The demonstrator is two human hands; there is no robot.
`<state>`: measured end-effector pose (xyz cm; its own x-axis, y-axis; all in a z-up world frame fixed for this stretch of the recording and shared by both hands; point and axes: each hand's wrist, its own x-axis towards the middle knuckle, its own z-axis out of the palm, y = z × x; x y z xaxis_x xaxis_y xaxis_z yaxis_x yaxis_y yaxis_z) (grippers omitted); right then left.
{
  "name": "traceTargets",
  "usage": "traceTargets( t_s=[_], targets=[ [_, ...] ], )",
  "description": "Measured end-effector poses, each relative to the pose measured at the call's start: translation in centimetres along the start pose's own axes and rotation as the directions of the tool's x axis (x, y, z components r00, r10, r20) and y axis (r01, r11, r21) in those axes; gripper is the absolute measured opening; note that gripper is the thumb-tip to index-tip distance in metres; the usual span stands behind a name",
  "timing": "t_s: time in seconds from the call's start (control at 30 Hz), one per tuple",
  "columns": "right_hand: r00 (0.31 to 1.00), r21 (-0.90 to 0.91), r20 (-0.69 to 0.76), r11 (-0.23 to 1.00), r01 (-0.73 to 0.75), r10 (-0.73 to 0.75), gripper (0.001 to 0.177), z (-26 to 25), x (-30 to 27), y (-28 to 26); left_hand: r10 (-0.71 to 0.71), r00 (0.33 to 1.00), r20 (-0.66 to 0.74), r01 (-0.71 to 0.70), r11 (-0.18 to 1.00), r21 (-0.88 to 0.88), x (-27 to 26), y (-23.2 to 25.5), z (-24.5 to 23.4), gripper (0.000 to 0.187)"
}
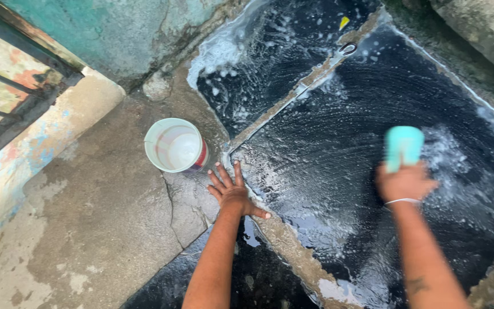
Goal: The person scrubs a dark stone slab on the ground using a blue sponge and soapy water from a bucket.
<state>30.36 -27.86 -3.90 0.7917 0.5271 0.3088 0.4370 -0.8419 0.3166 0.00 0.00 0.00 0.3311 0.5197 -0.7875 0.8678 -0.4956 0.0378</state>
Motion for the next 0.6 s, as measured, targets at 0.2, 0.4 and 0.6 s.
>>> traceTargets(
  t_s=[0.2, 0.4, 0.6],
  targets=[
    [0.844, 0.108, 0.391, 0.892, -0.438, 0.367, 0.101, -0.4, -0.9, -3.5, -0.001, 1.0, 0.008, 0.001, 1.0, 0.02, 0.3, 0.0, -0.2, 0.184],
    [0.942, 0.736, 0.165, 0.672, 0.079, -0.292, 0.061, -15.9, -11.0, -19.7, 0.001, 0.999, -0.034, 0.0, 0.999, 0.047, 0.3, -0.2, 0.4, 0.181],
    [0.934, 0.466, 0.12, 0.849, 0.247, -0.337, 0.041, -9.2, -4.4, -11.9, 0.02, 1.0, -0.021, -0.019, 1.0, 0.015, -0.1, -0.3, 0.1, 0.185]
  ],
)
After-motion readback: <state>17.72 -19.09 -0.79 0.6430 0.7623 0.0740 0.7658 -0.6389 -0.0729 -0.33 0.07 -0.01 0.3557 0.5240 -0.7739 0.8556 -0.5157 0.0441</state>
